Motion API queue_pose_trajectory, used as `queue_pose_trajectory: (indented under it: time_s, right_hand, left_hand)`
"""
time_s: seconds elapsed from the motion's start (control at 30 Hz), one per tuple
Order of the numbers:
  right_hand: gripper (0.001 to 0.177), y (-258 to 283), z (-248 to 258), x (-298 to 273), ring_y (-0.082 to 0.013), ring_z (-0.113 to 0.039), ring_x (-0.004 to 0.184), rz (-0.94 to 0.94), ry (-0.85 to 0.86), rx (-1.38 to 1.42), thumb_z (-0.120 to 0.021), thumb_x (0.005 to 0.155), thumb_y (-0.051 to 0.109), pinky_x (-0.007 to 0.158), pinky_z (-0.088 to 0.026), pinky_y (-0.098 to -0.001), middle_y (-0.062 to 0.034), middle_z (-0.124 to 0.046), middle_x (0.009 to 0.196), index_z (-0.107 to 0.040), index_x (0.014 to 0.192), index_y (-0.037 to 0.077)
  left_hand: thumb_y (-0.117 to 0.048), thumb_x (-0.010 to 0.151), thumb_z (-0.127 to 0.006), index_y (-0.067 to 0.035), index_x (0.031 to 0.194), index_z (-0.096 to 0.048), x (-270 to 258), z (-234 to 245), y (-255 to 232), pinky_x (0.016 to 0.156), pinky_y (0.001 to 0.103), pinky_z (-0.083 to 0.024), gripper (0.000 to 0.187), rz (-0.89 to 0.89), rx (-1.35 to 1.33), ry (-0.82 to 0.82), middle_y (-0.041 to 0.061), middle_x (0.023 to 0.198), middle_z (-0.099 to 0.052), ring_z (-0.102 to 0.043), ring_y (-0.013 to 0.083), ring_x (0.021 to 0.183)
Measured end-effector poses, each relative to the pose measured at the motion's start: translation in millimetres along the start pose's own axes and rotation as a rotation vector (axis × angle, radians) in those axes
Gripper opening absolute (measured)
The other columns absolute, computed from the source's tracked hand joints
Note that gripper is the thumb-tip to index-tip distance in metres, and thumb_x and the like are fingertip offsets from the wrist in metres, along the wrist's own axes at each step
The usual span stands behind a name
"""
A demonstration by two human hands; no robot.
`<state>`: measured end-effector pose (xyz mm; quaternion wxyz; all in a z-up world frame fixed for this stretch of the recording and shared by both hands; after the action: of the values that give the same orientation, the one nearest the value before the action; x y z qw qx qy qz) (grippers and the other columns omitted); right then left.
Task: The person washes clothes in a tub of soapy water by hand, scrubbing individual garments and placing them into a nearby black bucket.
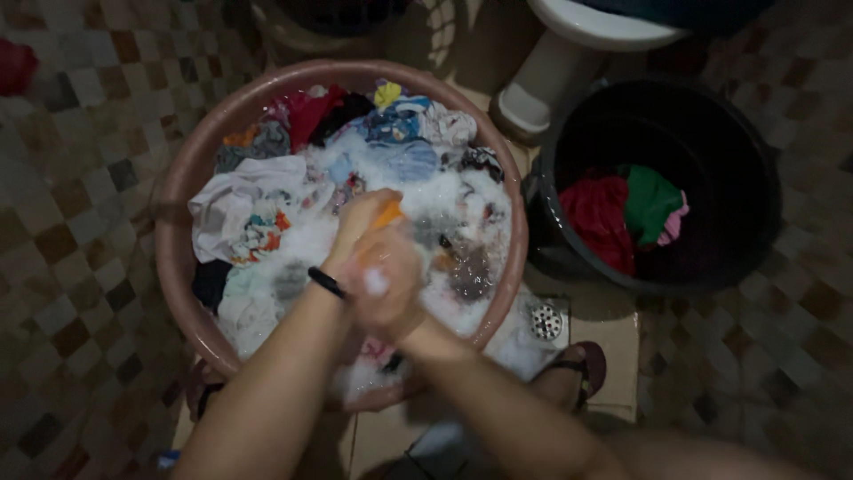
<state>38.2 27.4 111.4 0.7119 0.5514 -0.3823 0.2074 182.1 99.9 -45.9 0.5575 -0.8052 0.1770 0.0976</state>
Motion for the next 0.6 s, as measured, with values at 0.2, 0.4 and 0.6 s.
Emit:
queue_pose_trajectory:
  time_s: [0.2,0.4,0.6]
  right_hand:
    - [0.042,-117,52,-4,-0.0410,-0.051,0.115,-0.393,0.293,-0.729,-0.069,0.083,0.026,0.099,-0.041,-0.0523,-0.0229,-0.056,0.119,-0.057,0.118,0.006]
    - [0.058,-167,3,-72,-0.0389,-0.052,0.115,-0.629,0.664,-0.688,-0.073,0.075,0.025,0.097,-0.043,-0.0479,-0.0222,-0.057,0.120,-0.056,0.126,0.004]
    - [0.061,-207,-27,-87,-0.0317,-0.059,0.110,-0.728,0.969,-0.799,-0.077,0.073,0.023,0.093,-0.048,-0.0424,-0.0173,-0.063,0.117,-0.057,0.127,0.004]
  left_hand:
    - [-0.029,0.090,-0.064,-0.005,0.098,-0.072,-12,39,-70,0.077,0.044,-0.054,0.026,-0.143,0.270,0.022,0.017,0.098,-0.072,-0.068,0.0307,0.090]
    - [-0.031,0.088,-0.070,0.002,0.109,-0.069,-10,24,48,0.094,0.052,-0.052,0.039,-0.305,1.295,-0.065,0.030,0.113,-0.068,-0.065,0.0449,0.107]
    - [-0.026,0.087,-0.060,-0.012,0.138,-0.053,-21,38,122,0.097,0.049,-0.050,0.053,-0.066,1.605,0.167,0.028,0.126,-0.061,-0.062,0.0449,0.113]
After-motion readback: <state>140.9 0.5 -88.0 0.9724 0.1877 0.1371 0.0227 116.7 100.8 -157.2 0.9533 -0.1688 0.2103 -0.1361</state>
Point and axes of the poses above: each hand's wrist, its own x-axis towards the middle knuckle, its own z-axis out of the back of the hand, y = z × x, the point moved 9 cm from there along x, towards the middle knuckle
